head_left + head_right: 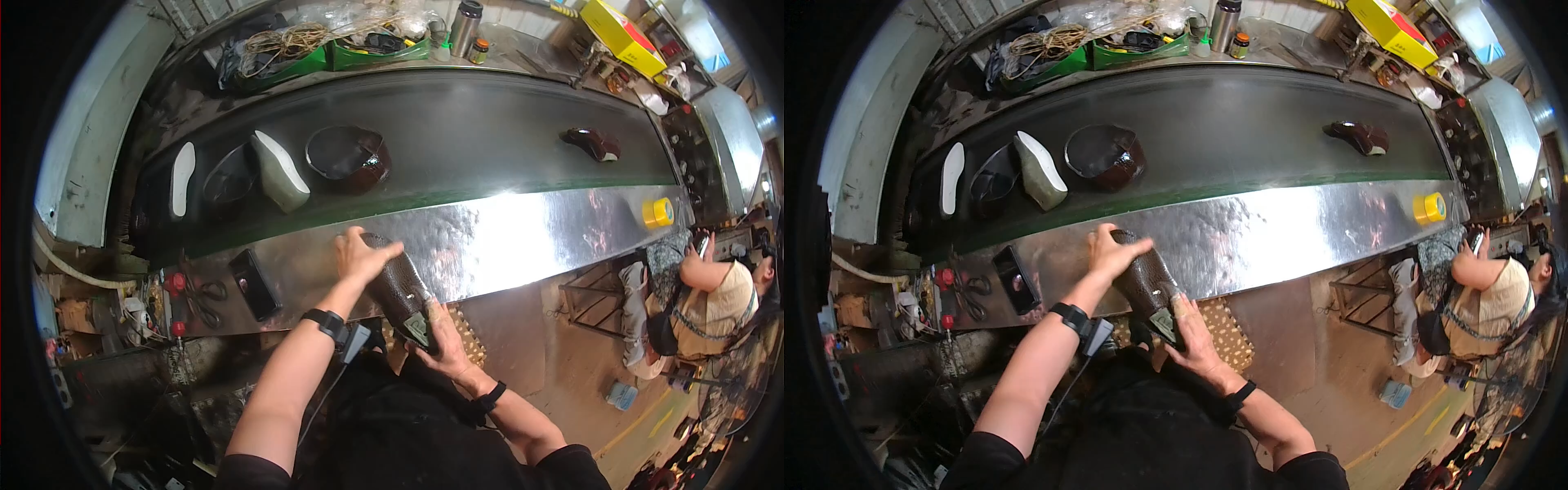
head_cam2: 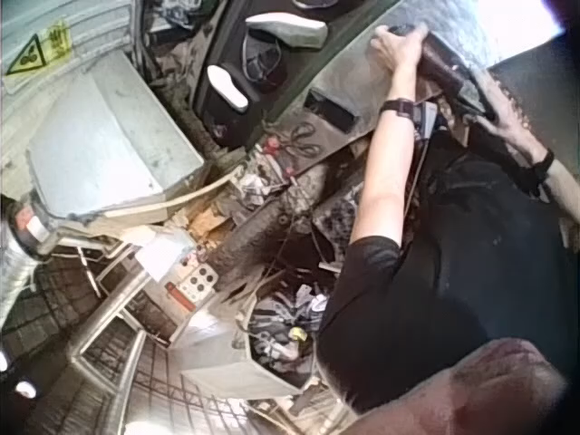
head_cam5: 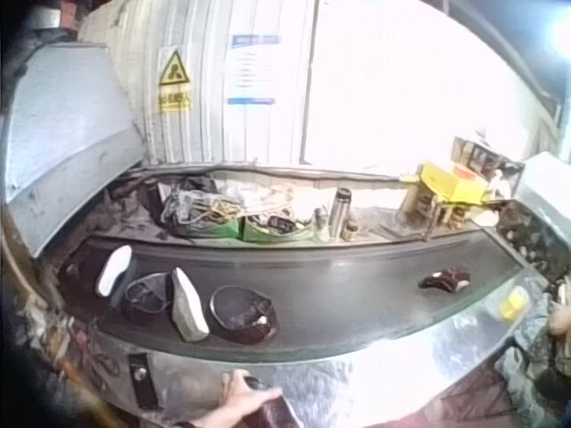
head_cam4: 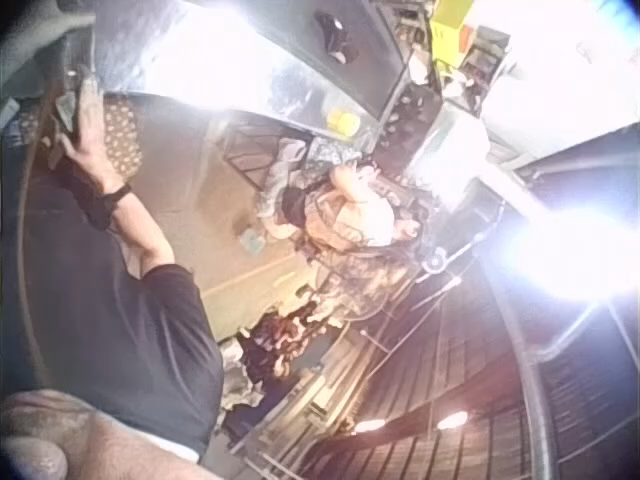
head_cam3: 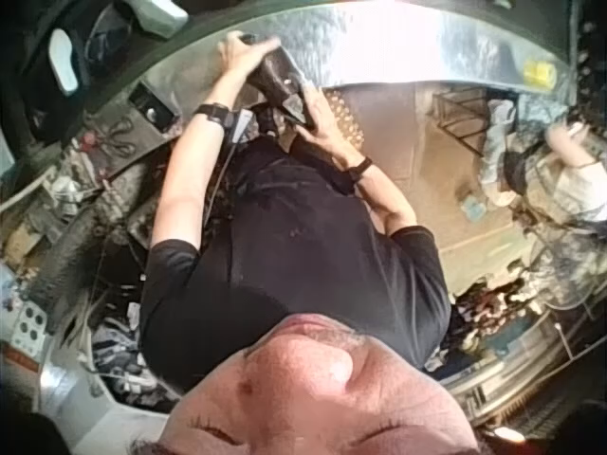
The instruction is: Fitting a shoe onto a last and using a pressing machine in a workshop environment.
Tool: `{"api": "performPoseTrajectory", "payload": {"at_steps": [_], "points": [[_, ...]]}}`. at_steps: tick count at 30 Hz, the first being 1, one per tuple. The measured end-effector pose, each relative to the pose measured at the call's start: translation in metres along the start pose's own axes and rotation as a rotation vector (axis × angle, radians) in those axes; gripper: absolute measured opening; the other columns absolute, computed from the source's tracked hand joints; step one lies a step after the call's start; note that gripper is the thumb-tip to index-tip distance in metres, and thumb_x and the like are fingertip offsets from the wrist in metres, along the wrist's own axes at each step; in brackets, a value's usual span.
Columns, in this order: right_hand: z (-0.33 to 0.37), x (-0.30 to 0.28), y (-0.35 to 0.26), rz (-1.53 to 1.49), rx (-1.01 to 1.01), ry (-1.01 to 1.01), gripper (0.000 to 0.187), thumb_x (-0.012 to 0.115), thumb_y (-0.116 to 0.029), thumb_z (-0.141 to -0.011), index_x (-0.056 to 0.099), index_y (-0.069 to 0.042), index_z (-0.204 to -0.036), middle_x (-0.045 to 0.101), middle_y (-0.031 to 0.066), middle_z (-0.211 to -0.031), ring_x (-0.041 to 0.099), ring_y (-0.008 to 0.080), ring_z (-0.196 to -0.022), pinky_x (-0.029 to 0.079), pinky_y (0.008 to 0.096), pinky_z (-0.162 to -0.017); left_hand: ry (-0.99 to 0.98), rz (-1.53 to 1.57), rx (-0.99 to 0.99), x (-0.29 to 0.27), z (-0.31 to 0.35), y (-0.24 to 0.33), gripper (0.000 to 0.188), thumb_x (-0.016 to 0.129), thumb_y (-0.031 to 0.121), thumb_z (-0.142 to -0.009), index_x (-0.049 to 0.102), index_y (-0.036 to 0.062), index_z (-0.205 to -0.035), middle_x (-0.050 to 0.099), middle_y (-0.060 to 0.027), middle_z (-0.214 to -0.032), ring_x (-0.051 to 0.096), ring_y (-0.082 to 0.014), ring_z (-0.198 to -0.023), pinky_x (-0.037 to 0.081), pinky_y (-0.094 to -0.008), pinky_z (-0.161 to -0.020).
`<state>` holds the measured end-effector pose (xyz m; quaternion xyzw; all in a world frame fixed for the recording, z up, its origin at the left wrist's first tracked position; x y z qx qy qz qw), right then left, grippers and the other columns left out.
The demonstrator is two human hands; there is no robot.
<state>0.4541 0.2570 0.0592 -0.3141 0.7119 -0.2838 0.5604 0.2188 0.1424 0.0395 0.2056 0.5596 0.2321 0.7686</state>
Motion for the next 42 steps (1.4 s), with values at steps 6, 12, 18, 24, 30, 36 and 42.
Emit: {"api": "performPoseTrajectory", "payload": {"at_steps": [6,12,18,24,30,36,42], "points": [[-0.006,0.001,0.009,-0.029,-0.013,-0.02,0.094,0.084,-0.015,-0.075,0.032,0.008,-0.15,0.04,0.0319,-0.15,0.039,0.0465,-0.142,0.031,0.0511,-0.118,-0.006,0.122,-0.002,0.003,-0.007,-0.01,0.062,0.083,0.045,-0.069,0.062,0.0043,-0.111,0.068,-0.0196,-0.109,0.066,-0.0384,-0.103,0.052,-0.047,-0.088],[-0.013,0.009,0.001,-0.14,-0.019,-0.026,0.099,0.083,-0.015,-0.076,0.025,0.009,-0.153,0.029,0.0317,-0.157,0.03,0.0443,-0.147,0.023,0.05,-0.122,0.077,0.309,-0.123,-0.031,-0.009,-0.031,0.039,0.077,0.034,-0.073,0.065,0.0002,-0.088,0.072,-0.0168,-0.084,0.07,-0.0343,-0.081,0.054,-0.0437,-0.077],[-0.082,0.041,-0.065,-1.099,0.651,-0.416,0.101,0.063,-0.03,-0.101,-0.017,-0.006,-0.158,0.006,0.0232,-0.167,0.016,0.031,-0.153,0.018,0.0403,-0.123,0.298,0.4,-0.131,-0.172,0.057,-0.082,0.037,0.078,0.031,-0.071,0.067,0.0006,-0.088,0.07,-0.0141,-0.077,0.069,-0.0261,-0.073,0.053,-0.0394,-0.071],[-0.083,0.115,-0.213,-1.026,0.455,-0.853,0.062,0.053,-0.023,-0.106,0.028,0.003,-0.156,0.047,0.0156,-0.15,0.045,0.0198,-0.135,0.035,0.0315,-0.113,0.649,0.534,-0.208,-0.295,0.204,-0.178,0.038,0.078,0.033,-0.07,0.066,0.0022,-0.089,0.07,-0.0134,-0.077,0.069,-0.0261,-0.073,0.053,-0.0388,-0.072],[0.011,0.198,-0.385,-1.113,0.184,-0.927,0.044,0.059,-0.008,-0.102,0.051,0.005,-0.143,0.068,0.005,-0.118,0.061,0.0077,-0.102,0.048,0.0238,-0.093,1.185,0.441,-0.277,-0.396,0.419,-0.29,0.037,0.075,0.034,-0.077,0.066,0.0034,-0.096,0.071,-0.0167,-0.081,0.07,-0.0307,-0.078,0.052,-0.0403,-0.076],[0.139,0.291,-0.523,-1.176,0.355,-1.314,0.016,0.065,-0.01,-0.098,0.068,0.001,-0.109,0.072,0.0023,-0.098,0.063,0.0081,-0.086,0.05,0.0246,-0.078,1.275,1.369,-0.352,-0.449,0.609,-0.425,0.041,0.057,0.041,-0.1,0.066,0.0016,-0.105,0.071,-0.0079,-0.099,0.068,-0.0203,-0.091,0.051,-0.0362,-0.081],[0.189,0.361,-0.593,-1.327,0.573,-1.369,0.019,0.063,-0.005,-0.097,0.068,0.0,-0.115,0.073,0.0085,-0.104,0.069,0.0173,-0.09,0.059,0.0327,-0.082,1.242,1.79,0.009,-0.411,0.648,-0.439,0.045,0.051,0.042,-0.102,0.064,0.0047,-0.123,0.069,-0.0087,-0.12,0.064,-0.0211,-0.111,0.048,-0.0363,-0.099]]}}
Point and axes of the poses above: each hand's wrist, its own z-axis away from the middle knuckle, its own x-axis out of the palm, y = z × x, the point moved 7 cm from there along -z, towards the middle knuckle
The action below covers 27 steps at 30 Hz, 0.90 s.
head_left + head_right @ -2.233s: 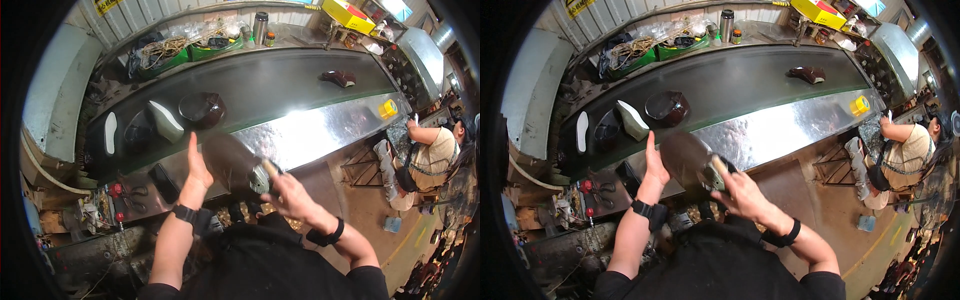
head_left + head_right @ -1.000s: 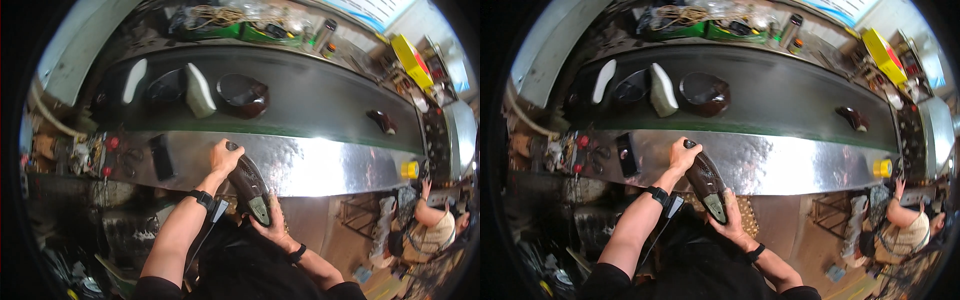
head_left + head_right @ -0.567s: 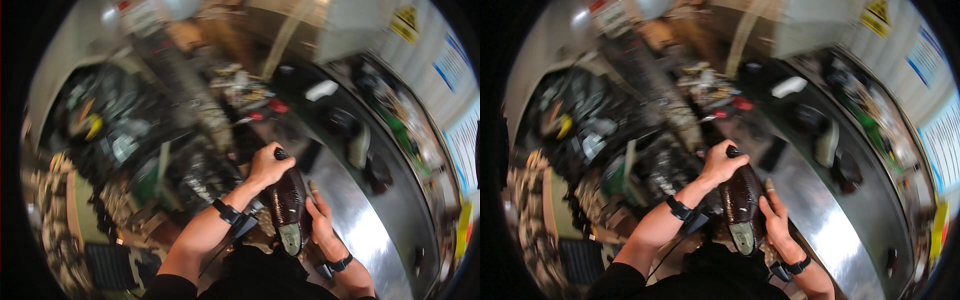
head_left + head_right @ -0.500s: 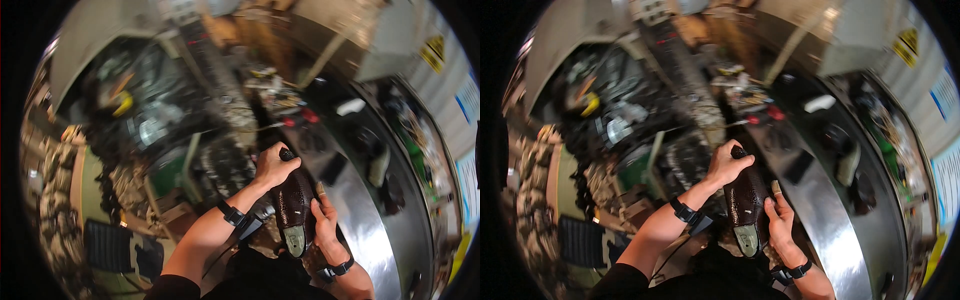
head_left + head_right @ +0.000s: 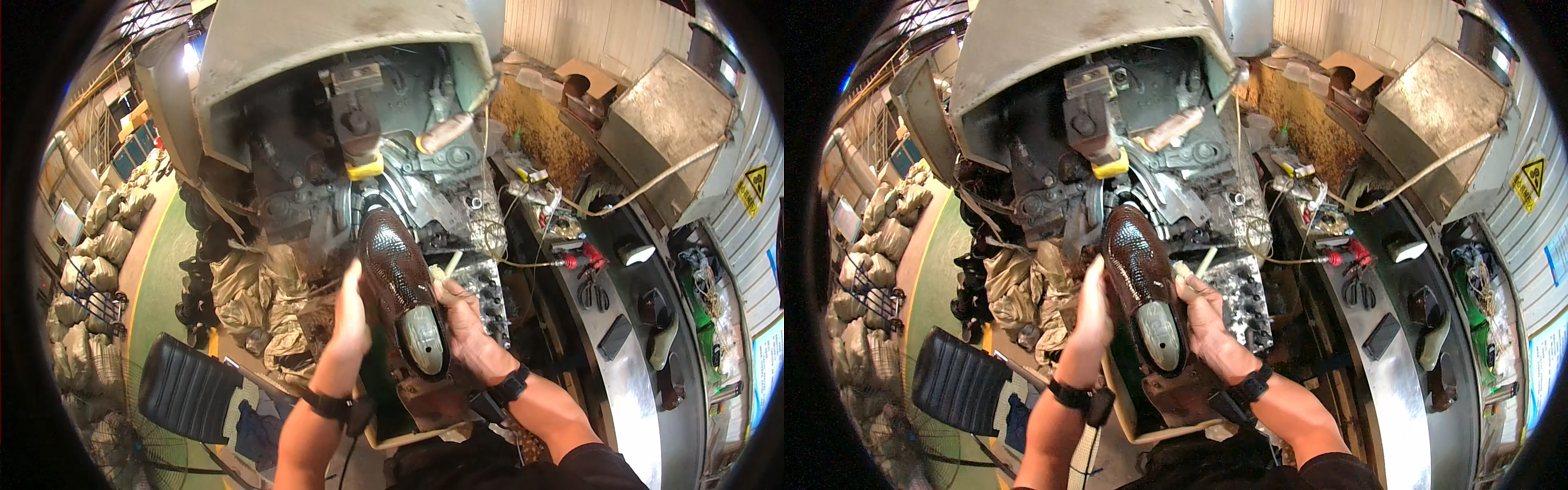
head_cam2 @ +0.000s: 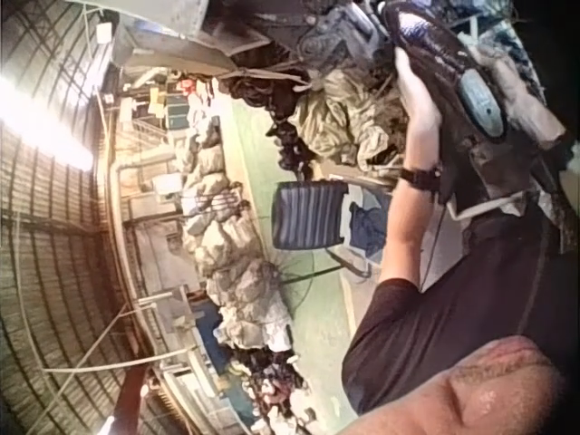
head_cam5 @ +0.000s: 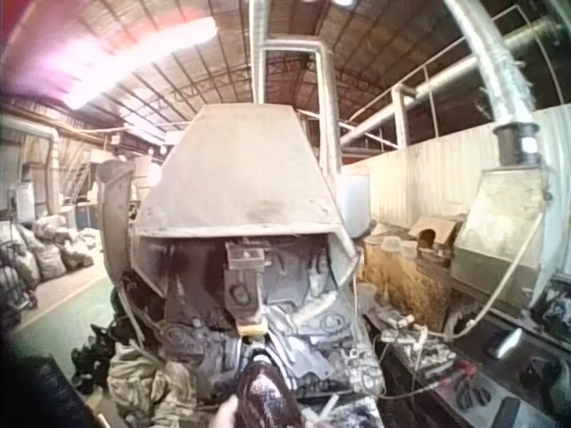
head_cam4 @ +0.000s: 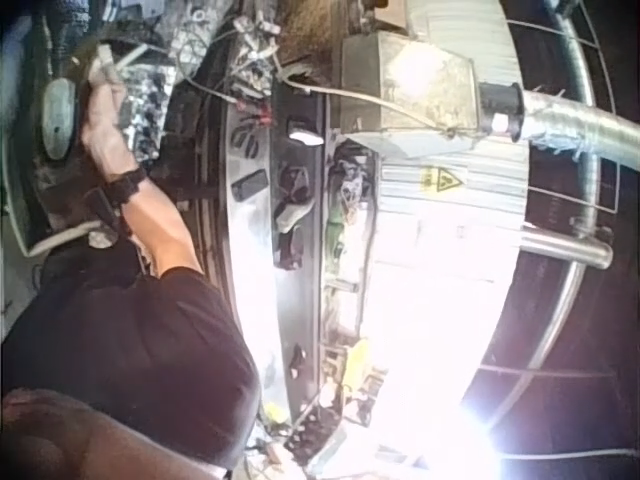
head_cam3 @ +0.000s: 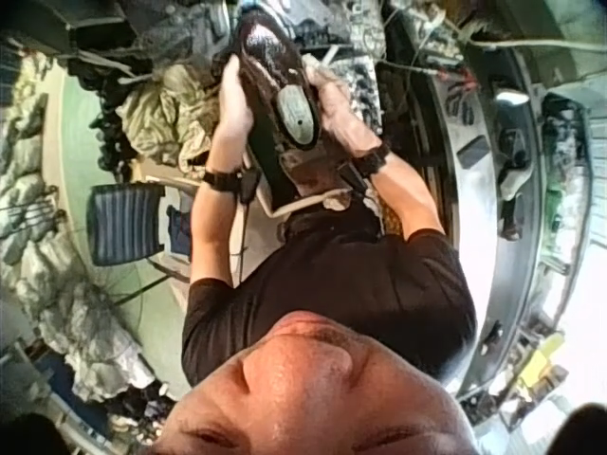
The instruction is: Fitting a shoe onto a last and using a pressing machine in a workshop environment.
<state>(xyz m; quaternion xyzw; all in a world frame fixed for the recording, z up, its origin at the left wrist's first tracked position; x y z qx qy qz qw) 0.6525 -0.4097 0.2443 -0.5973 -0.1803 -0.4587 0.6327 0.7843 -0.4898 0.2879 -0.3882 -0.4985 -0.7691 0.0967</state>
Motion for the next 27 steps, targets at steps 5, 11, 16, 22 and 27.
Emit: {"api": "performPoseTrajectory", "payload": {"at_steps": [5,11,16,22,27], "points": [[-0.047,0.014,0.023,-0.033,0.024,0.041,0.02,0.062,-0.002,-0.097,0.065,-0.001,-0.117,0.071,0.009,-0.106,0.069,0.0195,-0.091,0.059,0.0352,-0.084,0.14,0.05,-0.025,-0.05,-0.003,-0.01,0.043,0.057,0.038,-0.102,0.064,0.0026,-0.124,0.069,-0.0086,-0.121,0.064,-0.0233,-0.108,0.048,-0.0382,-0.099],[-0.088,0.005,0.033,0.001,0.024,0.079,0.023,0.059,-0.002,-0.097,0.062,0.0,-0.12,0.069,0.0095,-0.11,0.067,0.0212,-0.098,0.057,0.0364,-0.089,0.277,0.011,-0.005,-0.067,-0.04,-0.003,0.032,0.068,0.029,-0.098,0.067,0.0002,-0.112,0.07,-0.0087,-0.111,0.065,-0.0202,-0.1,0.051,-0.0363,-0.089],[-0.096,0.008,0.033,-0.019,0.084,0.093,0.021,0.058,-0.002,-0.097,0.061,0.001,-0.118,0.069,0.0093,-0.108,0.067,0.0206,-0.098,0.056,0.0352,-0.09,0.263,0.073,-0.045,-0.086,-0.061,-0.009,0.035,0.071,0.026,-0.096,0.065,-0.0036,-0.114,0.068,-0.012,-0.117,0.064,-0.0226,-0.105,0.05,-0.0378,-0.094],[-0.116,-0.01,0.04,0.065,0.063,0.025,0.023,0.064,-0.005,-0.096,0.064,0.001,-0.118,0.071,0.0074,-0.109,0.069,0.0176,-0.095,0.056,0.0328,-0.09,0.439,-0.566,0.503,-0.105,-0.06,-0.011,0.03,0.062,0.024,-0.103,0.059,0.0075,-0.078,0.058,0.0053,-0.077,0.047,-0.0045,-0.07,0.041,-0.0225,-0.066],[-0.128,-0.025,0.049,0.019,0.06,0.003,0.021,0.067,-0.009,-0.097,0.064,-0.003,-0.116,0.072,0.0061,-0.111,0.069,0.0144,-0.094,0.055,0.0298,-0.087,0.504,-0.264,0.337,-0.115,-0.07,-0.035,0.028,0.057,0.026,-0.106,0.071,0.0029,-0.1,0.071,0.0001,-0.098,0.059,-0.0068,-0.085,0.047,-0.0236,-0.078]]}}
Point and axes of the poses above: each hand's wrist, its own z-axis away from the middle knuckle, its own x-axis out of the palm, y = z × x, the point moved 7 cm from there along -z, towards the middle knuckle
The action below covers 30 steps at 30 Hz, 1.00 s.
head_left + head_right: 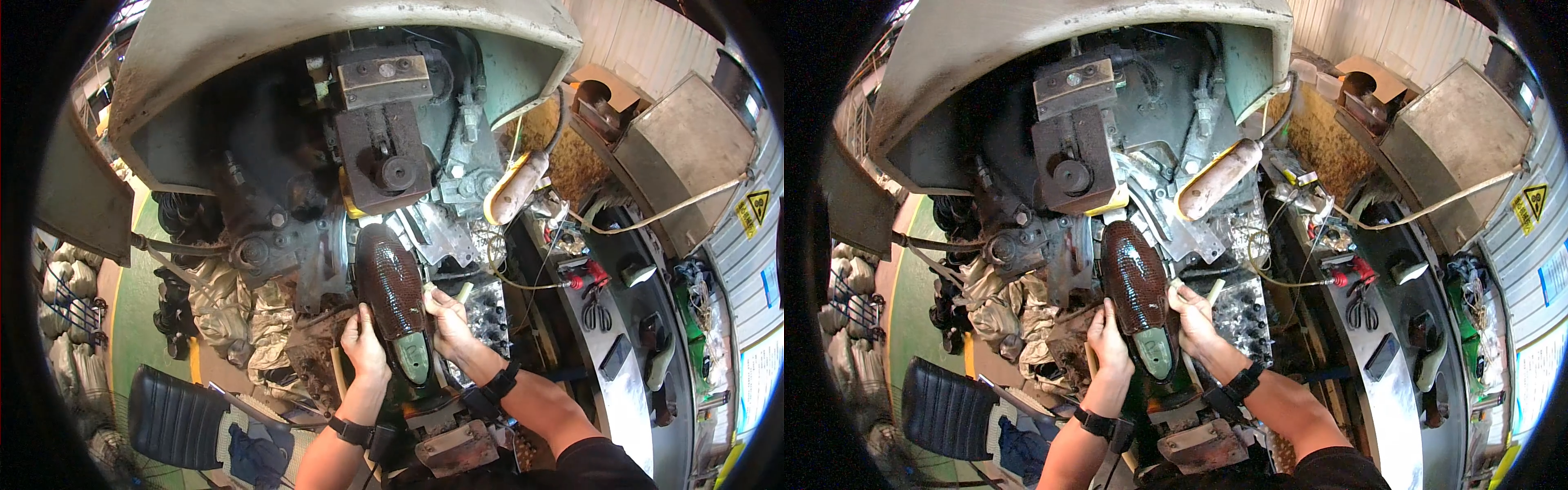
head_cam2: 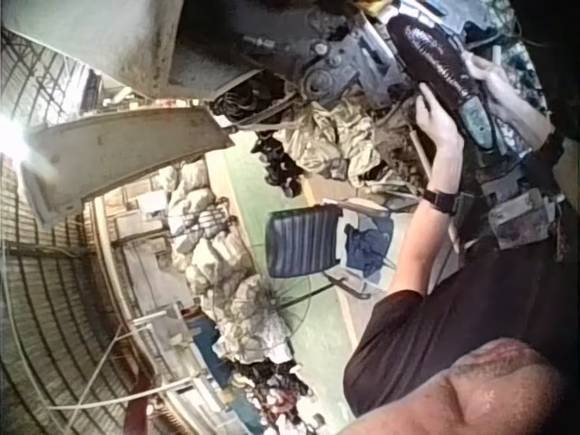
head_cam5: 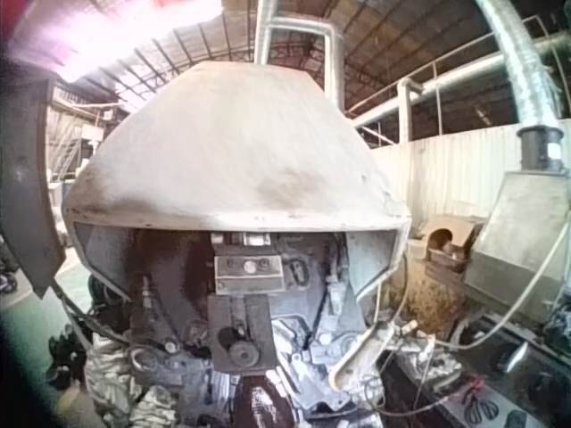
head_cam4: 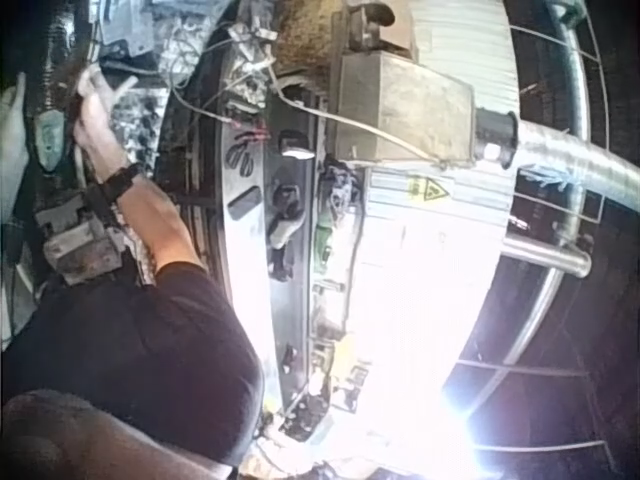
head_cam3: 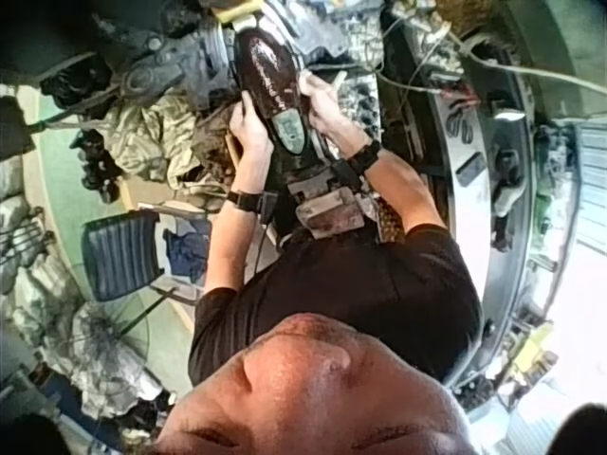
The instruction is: Fitting a shoe onto a last and using a pressing machine in a workshop environment.
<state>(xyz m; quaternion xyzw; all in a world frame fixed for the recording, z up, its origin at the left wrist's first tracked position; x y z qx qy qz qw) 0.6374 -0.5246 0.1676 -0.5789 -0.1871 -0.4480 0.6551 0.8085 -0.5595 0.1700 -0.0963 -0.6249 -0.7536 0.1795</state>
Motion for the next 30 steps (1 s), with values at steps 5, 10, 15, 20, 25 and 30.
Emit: {"api": "performPoseTrajectory", "payload": {"at_steps": [5,10,15,20,25,30], "points": [[0.007,0.008,0.004,-0.01,-0.012,0.012,0.025,0.064,-0.013,-0.099,0.062,-0.002,-0.122,0.071,0.0068,-0.113,0.069,0.0157,-0.096,0.057,0.0306,-0.086,0.086,0.045,0.09,0.003,0.006,-0.001,0.033,0.055,0.027,-0.107,0.069,-0.0001,-0.095,0.069,0.0009,-0.088,0.056,-0.0059,-0.077,0.047,-0.0244,-0.071],[0.004,0.005,0.009,-0.007,-0.029,-0.017,0.026,0.058,-0.016,-0.104,0.06,-0.002,-0.126,0.071,0.0073,-0.113,0.069,0.016,-0.094,0.058,0.0313,-0.082,0.038,0.118,0.022,-0.001,-0.004,-0.023,0.035,0.053,0.029,-0.107,0.07,0.0004,-0.096,0.07,0.0005,-0.089,0.058,-0.0061,-0.077,0.048,-0.0248,-0.07],[0.012,-0.003,0.016,0.008,-0.022,-0.014,0.029,0.059,-0.02,-0.103,0.061,-0.002,-0.126,0.071,0.0072,-0.113,0.069,0.0158,-0.094,0.059,0.0312,-0.082,-0.001,0.145,0.053,0.001,0.003,-0.026,0.037,0.054,0.031,-0.107,0.071,-0.0008,-0.1,0.071,-0.0002,-0.092,0.059,-0.0065,-0.077,0.049,-0.0244,-0.071],[0.021,0.001,0.015,-0.011,0.02,-0.008,0.033,0.06,-0.023,-0.103,0.062,-0.002,-0.127,0.071,0.0069,-0.113,0.07,0.0158,-0.095,0.059,0.0312,-0.083,0.009,0.18,-0.055,0.006,0.015,-0.018,0.038,0.056,0.033,-0.105,0.071,-0.0019,-0.103,0.072,-0.0019,-0.095,0.062,-0.0085,-0.079,0.051,-0.0261,-0.071],[0.028,0.008,0.01,-0.015,-0.003,0.022,0.033,0.059,-0.022,-0.103,0.062,-0.002,-0.128,0.071,0.0076,-0.113,0.07,0.0164,-0.095,0.059,0.031,-0.082,0.023,0.2,-0.116,0.006,0.023,-0.011,0.04,0.058,0.035,-0.104,0.071,-0.0027,-0.105,0.071,-0.0025,-0.095,0.063,-0.0105,-0.08,0.052,-0.0276,-0.072],[0.027,0.0,0.012,0.049,0.049,0.05,0.033,0.057,-0.023,-0.105,0.061,-0.001,-0.13,0.071,0.0073,-0.114,0.07,0.0156,-0.094,0.059,0.0304,-0.083,-0.043,0.195,-0.185,0.002,0.015,-0.012,0.037,0.062,0.033,-0.102,0.07,-0.0018,-0.108,0.071,-0.0039,-0.099,0.064,-0.0126,-0.085,0.052,-0.0283,-0.075]]}}
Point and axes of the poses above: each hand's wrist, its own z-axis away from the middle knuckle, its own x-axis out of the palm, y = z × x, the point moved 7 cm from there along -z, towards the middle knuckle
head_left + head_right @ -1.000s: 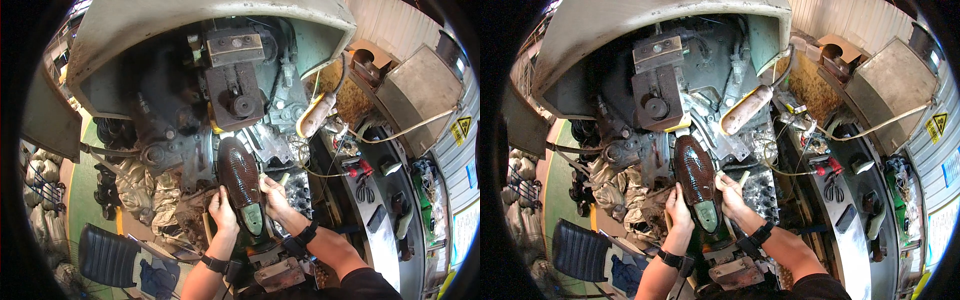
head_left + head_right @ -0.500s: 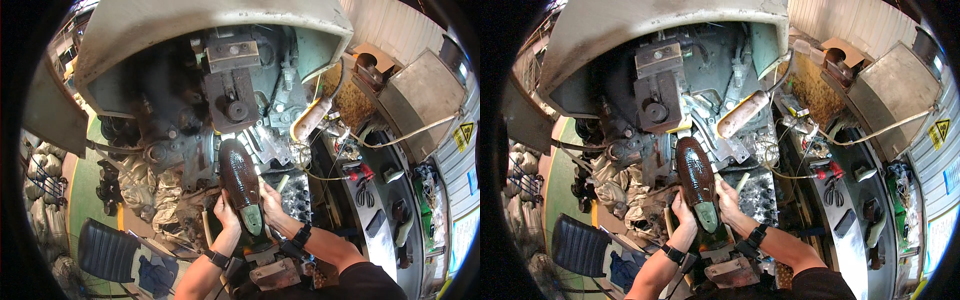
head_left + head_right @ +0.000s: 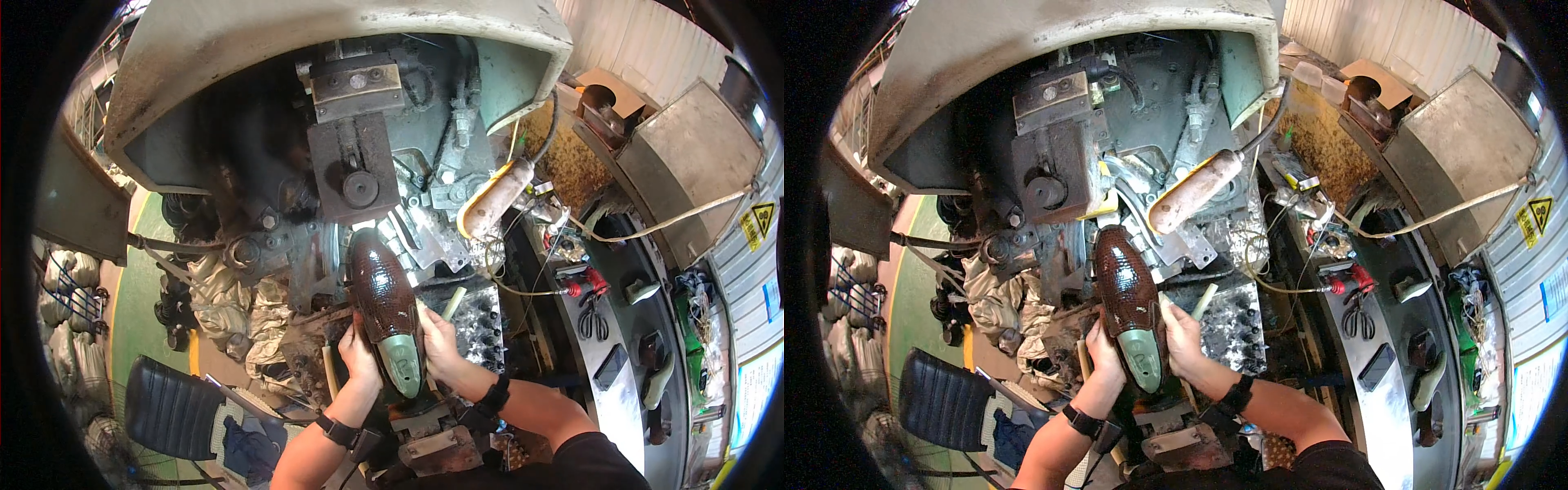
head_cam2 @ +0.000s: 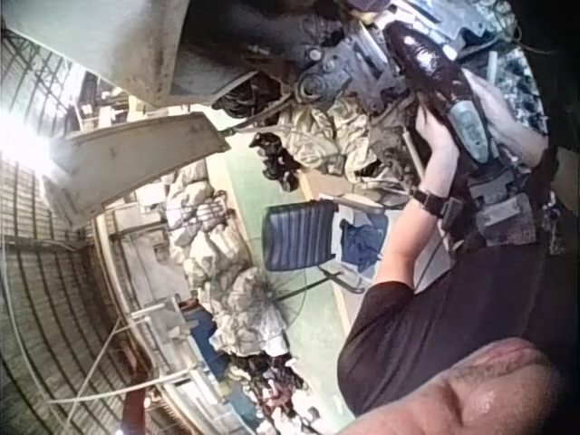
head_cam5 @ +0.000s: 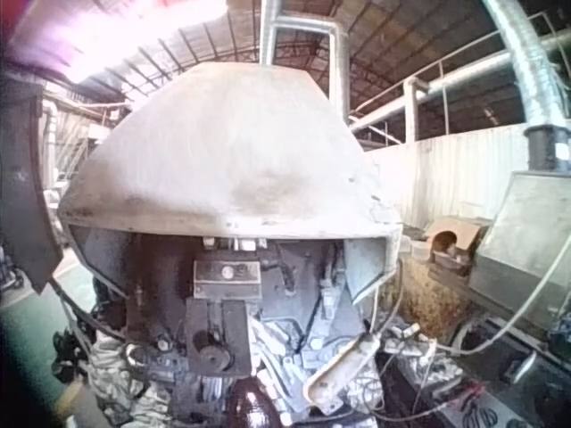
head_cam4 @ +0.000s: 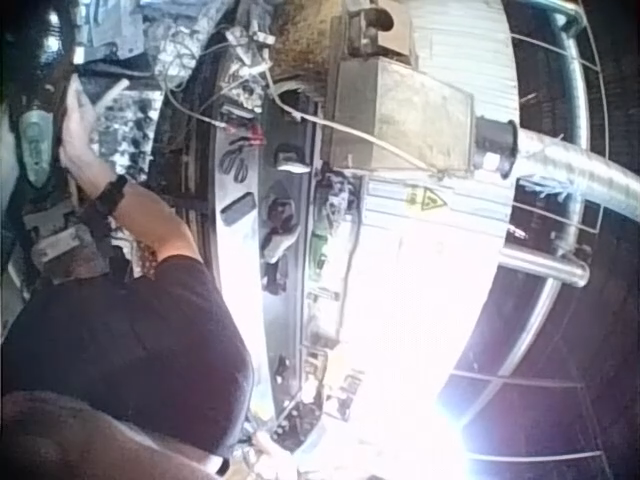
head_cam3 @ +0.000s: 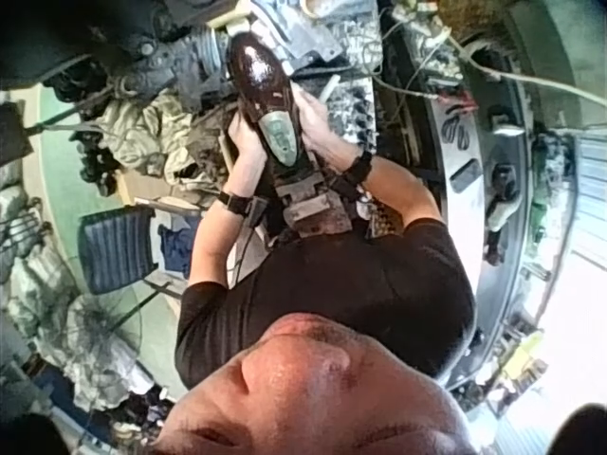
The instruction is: Fitting a shoe onto a last and using a pressing machine in a workshop environment.
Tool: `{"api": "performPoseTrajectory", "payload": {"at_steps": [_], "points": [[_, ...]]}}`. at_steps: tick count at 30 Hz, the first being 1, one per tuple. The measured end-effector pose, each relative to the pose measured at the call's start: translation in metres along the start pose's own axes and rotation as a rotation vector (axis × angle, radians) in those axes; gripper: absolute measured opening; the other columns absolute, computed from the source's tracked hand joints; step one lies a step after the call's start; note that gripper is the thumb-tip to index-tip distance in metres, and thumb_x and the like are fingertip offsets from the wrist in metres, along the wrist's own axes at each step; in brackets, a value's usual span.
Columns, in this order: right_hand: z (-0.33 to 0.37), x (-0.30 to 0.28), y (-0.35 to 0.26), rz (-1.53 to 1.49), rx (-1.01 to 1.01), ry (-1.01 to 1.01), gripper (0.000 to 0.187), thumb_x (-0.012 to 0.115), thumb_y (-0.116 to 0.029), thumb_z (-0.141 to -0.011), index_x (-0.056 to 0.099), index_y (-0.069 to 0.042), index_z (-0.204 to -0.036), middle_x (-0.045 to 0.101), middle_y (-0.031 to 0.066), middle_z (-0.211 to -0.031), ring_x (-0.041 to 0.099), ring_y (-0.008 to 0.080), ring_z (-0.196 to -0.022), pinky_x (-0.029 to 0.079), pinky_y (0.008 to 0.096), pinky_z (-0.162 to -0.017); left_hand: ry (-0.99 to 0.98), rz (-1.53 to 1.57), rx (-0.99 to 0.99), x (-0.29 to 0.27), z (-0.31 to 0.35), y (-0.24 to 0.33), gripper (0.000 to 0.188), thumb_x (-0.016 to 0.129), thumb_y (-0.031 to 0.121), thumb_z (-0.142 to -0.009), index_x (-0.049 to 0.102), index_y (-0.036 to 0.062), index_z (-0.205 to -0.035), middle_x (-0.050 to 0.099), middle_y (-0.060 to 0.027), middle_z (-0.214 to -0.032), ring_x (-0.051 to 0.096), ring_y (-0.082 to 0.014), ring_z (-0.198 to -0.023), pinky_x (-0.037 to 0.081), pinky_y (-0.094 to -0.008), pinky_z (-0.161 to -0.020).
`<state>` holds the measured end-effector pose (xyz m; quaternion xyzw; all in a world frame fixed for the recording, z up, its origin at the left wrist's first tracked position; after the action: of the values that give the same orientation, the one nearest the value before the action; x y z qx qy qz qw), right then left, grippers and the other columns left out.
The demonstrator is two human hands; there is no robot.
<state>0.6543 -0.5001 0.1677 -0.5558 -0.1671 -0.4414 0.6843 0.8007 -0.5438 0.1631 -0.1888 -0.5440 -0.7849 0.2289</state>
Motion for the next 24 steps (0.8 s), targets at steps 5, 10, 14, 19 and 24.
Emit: {"api": "performPoseTrajectory", "payload": {"at_steps": [5,10,14,19,24], "points": [[0.018,-0.079,-0.08,0.631,0.042,0.033,0.057,0.06,-0.023,-0.102,0.04,0.006,-0.147,0.069,0.0202,-0.11,0.071,0.0227,-0.093,0.061,0.0341,-0.085,0.161,-0.249,0.229,-0.093,0.002,0.059,0.029,0.069,0.016,-0.097,0.065,-0.0041,-0.118,0.069,-0.0071,-0.107,0.066,-0.0156,-0.087,0.052,-0.0266,-0.075],[-0.028,-0.294,-0.063,0.609,0.035,0.554,0.061,0.07,-0.004,-0.087,0.041,0.011,-0.139,0.071,0.0153,-0.102,0.07,0.0246,-0.084,0.059,0.0361,-0.074,0.614,-0.735,0.366,-0.323,-0.037,0.046,0.035,0.066,0.002,-0.088,0.063,-0.0071,-0.121,0.071,-0.0119,-0.107,0.068,-0.0205,-0.091,0.054,-0.0313,-0.081],[-0.017,-0.3,-0.057,0.631,0.065,0.578,0.063,0.073,-0.001,-0.082,0.044,0.007,-0.138,0.069,0.0147,-0.106,0.068,0.0227,-0.084,0.055,0.034,-0.069,0.397,-0.781,0.247,-0.267,-0.04,0.01,0.044,0.058,0.001,-0.085,0.062,-0.0066,-0.128,0.071,-0.0172,-0.113,0.067,-0.0236,-0.102,0.052,-0.032,-0.089],[0.037,-0.34,-0.102,0.565,0.058,0.732,0.071,0.071,-0.006,-0.085,0.038,0.002,-0.147,0.067,0.0089,-0.103,0.064,0.0173,-0.089,0.053,0.0367,-0.075,0.488,-0.829,0.087,-0.344,-0.012,-0.012,0.036,0.056,-0.003,-0.08,0.071,-0.0061,-0.113,0.074,-0.0147,-0.102,0.067,-0.0204,-0.105,0.052,-0.0305,-0.089],[0.052,-0.353,-0.079,0.655,0.059,0.706,0.065,0.07,-0.01,-0.087,0.042,0.003,-0.144,0.065,0.0059,-0.092,0.063,0.0162,-0.083,0.052,0.0354,-0.067,0.42,-0.723,0.209,-0.329,0.006,-0.03,0.031,0.059,-0.001,-0.08,0.072,-0.007,-0.108,0.073,-0.0119,-0.093,0.067,-0.0183,-0.084,0.053,-0.03,-0.076]]}}
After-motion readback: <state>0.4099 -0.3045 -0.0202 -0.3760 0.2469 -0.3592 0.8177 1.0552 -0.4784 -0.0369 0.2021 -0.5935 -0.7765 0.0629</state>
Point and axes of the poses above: each hand's wrist, its own z-axis away from the middle knuckle, its own x-axis out of the palm, y = z × x, the point moved 7 cm from there along -z, towards the middle knuckle
